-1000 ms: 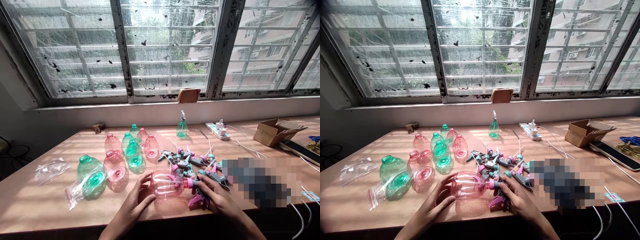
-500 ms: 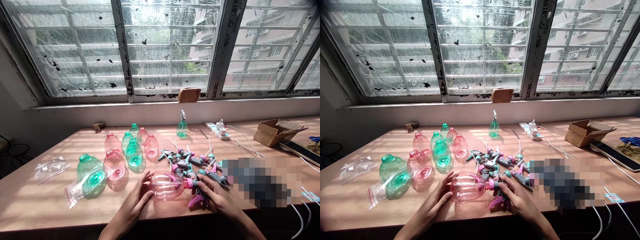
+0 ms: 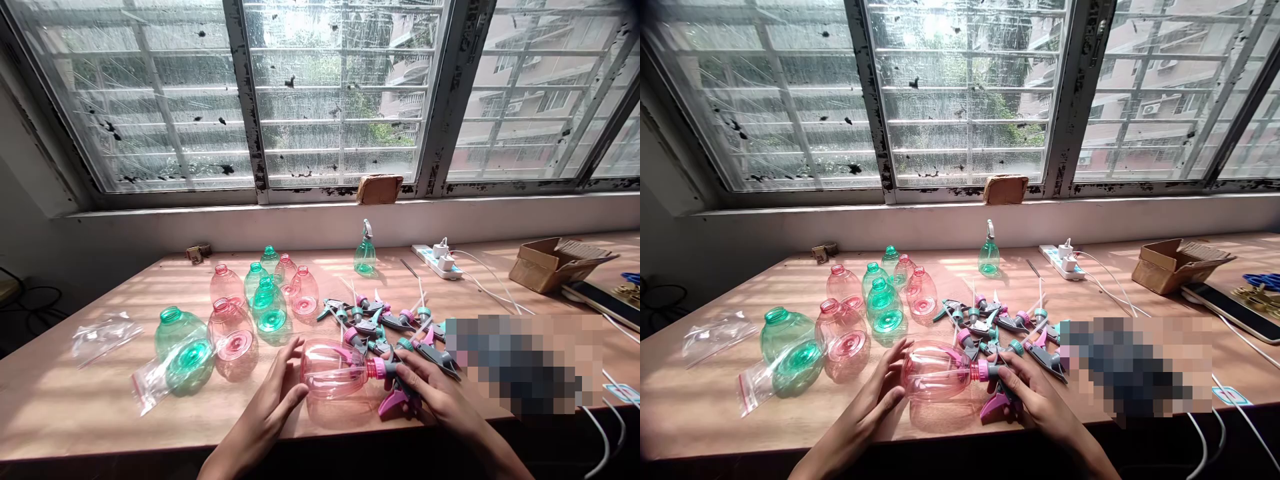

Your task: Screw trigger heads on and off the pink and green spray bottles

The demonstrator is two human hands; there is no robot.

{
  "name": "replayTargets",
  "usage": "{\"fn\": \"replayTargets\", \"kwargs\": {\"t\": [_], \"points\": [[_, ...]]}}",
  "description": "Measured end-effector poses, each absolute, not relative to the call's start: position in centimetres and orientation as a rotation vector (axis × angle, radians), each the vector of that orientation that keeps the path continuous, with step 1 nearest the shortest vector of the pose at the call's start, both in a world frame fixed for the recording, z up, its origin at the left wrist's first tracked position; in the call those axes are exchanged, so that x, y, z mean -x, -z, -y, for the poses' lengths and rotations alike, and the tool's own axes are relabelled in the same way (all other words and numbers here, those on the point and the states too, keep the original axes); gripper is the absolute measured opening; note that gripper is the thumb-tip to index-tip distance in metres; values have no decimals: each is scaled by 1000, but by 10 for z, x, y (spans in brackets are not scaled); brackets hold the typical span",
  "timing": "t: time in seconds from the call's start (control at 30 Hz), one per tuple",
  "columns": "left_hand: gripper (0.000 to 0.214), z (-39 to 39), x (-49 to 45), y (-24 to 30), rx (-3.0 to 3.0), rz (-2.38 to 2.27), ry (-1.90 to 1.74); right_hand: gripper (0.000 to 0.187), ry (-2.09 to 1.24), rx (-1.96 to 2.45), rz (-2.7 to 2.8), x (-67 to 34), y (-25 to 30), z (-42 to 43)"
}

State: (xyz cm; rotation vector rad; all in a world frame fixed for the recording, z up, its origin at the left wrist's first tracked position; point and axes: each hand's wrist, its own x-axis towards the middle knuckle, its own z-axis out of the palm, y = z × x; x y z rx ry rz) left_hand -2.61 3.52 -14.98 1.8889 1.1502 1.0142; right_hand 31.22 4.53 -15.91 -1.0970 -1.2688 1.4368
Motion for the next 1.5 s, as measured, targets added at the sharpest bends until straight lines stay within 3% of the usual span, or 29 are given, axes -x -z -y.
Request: {"fn": "replayTargets", "kwargs": {"t": [0.13, 0.43, 0.63, 0.93, 1.1, 1.3, 1.5], "points": [[57, -38, 26, 150, -1819, -1134, -995, 62, -1443, 1072, 1277, -313, 158, -46], [74, -33, 25, 148, -2009, -1102, -1074, 61, -1477, 1043, 1300, -313, 159, -46], [64, -37, 25, 149, -1838, -1212, -1068, 60, -1456, 1049, 1328, -313, 157, -46], [69, -30, 19, 140, -1884, -1075, -1044, 59, -1422, 1072, 1317, -313, 156, -47], [39, -30, 18, 137, -1767, -1037, -1079, 58, -1451, 1036, 1251, -312, 159, -48], [34, -33, 20, 142, -1769, -1060, -992, 61, -1479, 1030, 1186, -311, 162, -49], [64, -34, 24, 149, -1897, -1027, -1081, 57, -1499, 984, 1184, -311, 164, -51]]}}
